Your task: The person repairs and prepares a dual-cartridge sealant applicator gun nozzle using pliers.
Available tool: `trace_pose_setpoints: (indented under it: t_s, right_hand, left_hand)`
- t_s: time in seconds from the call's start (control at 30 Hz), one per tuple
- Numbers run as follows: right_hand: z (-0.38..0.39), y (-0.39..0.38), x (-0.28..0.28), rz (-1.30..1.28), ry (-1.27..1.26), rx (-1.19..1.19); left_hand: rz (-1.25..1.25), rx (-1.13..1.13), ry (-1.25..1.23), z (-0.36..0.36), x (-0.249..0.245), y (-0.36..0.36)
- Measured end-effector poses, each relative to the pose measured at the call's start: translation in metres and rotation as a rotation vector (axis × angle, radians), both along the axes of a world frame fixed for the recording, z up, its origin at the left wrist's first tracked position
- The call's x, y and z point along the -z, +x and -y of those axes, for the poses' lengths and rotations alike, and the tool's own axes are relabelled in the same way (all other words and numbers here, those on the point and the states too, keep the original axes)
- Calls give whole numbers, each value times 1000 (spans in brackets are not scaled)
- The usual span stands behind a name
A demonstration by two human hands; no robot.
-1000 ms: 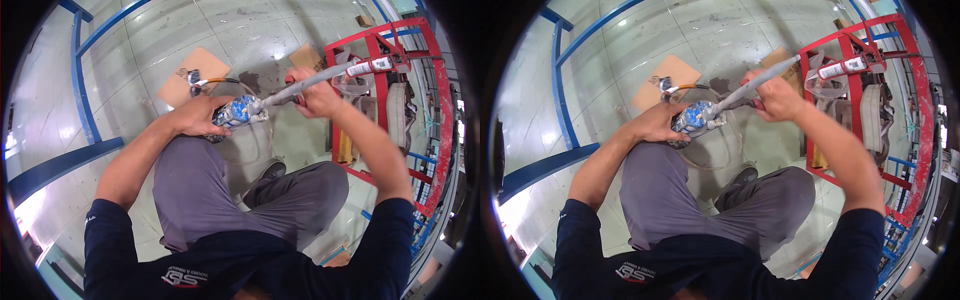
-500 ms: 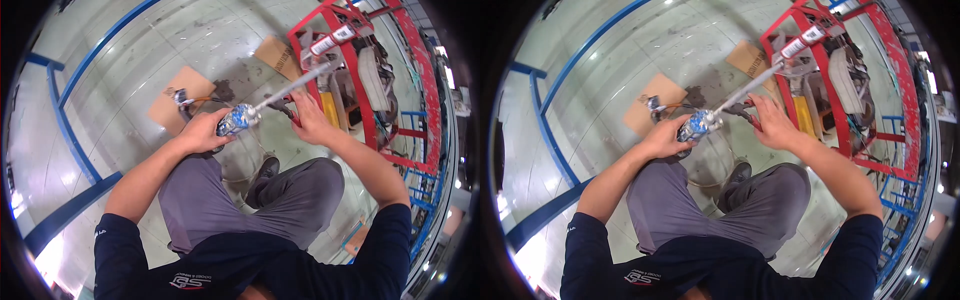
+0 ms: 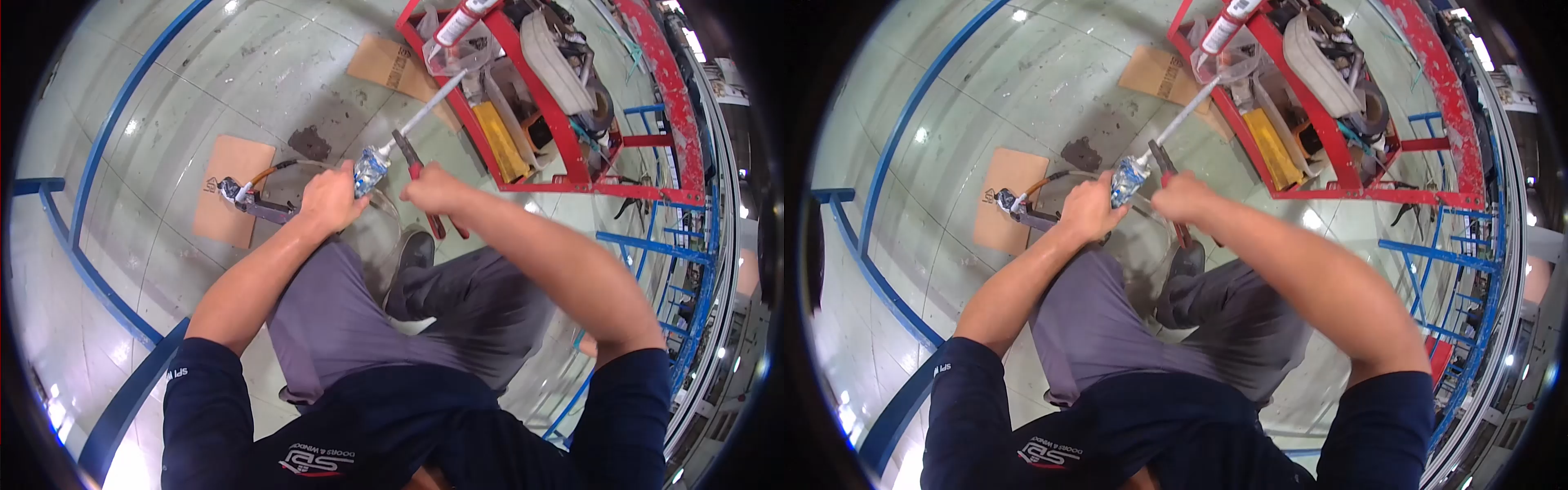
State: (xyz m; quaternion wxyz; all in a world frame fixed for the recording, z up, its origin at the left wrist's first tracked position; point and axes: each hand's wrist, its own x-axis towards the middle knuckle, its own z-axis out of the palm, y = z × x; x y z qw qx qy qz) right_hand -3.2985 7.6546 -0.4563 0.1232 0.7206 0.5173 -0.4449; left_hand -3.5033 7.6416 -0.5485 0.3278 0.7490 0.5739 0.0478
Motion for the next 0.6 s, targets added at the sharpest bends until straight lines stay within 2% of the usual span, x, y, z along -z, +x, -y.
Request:
trace_pose_setpoints:
  t_s: [0.07, 0.17, 0.3, 0.37, 0.43, 0.53, 0.6]
  right_hand:
    - [-15, -7, -24, -32, -143, 5]
    - [-15, 13, -8, 103, 53, -344]
    - [-28, 63, 8, -1, 349, -749]
    - [-55, 86, 16, -124, 555, -948]
    - [-112, 118, 36, -64, 558, -1214]
    - [-121, 111, 42, -5, 681, -1036]
    - [-104, 104, 47, 96, 541, -921]
  left_hand:
    - [-4, -3, -29, 0, 3, 1]
    - [38, -17, 23, 0, 7, -8]
    - [103, -20, 45, 10, -1, -27]
    - [143, 11, 46, 16, -11, -40]
    - [179, 63, 9, 24, -26, -50]
    - [188, 224, -4, 34, -35, -54]
    - [154, 166, -10, 32, -27, -58]
